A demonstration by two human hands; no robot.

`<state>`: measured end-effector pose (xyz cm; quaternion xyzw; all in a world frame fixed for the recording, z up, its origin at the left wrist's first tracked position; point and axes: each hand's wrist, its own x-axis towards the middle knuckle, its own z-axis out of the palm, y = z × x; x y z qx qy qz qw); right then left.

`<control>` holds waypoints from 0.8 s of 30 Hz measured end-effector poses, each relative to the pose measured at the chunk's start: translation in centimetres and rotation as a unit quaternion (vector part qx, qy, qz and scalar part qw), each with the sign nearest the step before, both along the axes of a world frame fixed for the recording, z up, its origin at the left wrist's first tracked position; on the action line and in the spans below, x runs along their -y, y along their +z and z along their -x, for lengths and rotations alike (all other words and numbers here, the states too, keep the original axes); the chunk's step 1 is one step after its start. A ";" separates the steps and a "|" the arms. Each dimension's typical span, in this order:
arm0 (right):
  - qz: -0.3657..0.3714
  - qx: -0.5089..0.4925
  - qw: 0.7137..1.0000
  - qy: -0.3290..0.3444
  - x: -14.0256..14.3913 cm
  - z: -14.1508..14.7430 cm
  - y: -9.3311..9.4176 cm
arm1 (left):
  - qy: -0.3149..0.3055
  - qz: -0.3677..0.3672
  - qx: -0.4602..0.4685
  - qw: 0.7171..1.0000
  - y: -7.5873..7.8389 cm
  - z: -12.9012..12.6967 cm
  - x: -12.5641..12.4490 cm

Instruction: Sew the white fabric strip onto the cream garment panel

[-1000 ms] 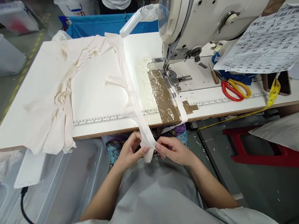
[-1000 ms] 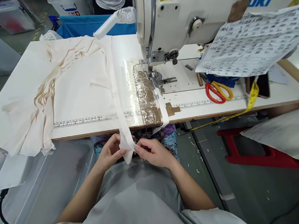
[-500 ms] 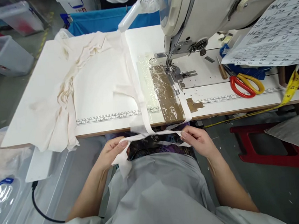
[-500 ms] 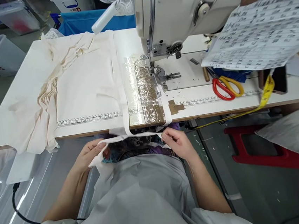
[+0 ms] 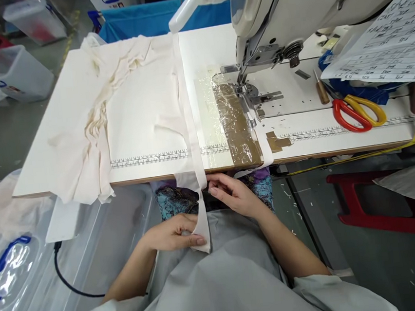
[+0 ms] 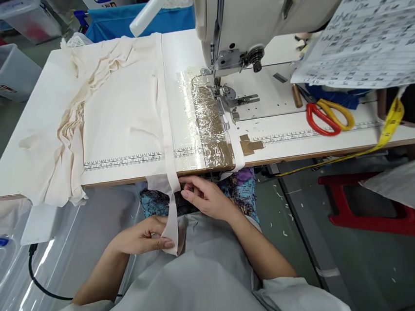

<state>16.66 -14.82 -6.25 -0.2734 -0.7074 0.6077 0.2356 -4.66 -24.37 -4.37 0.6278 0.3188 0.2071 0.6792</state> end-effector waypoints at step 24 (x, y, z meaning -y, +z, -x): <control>-0.074 0.081 0.990 -0.083 0.1 -5.6 -2.2 | 0.244 0.047 0.066 0.966 -1.5 3.2 1.6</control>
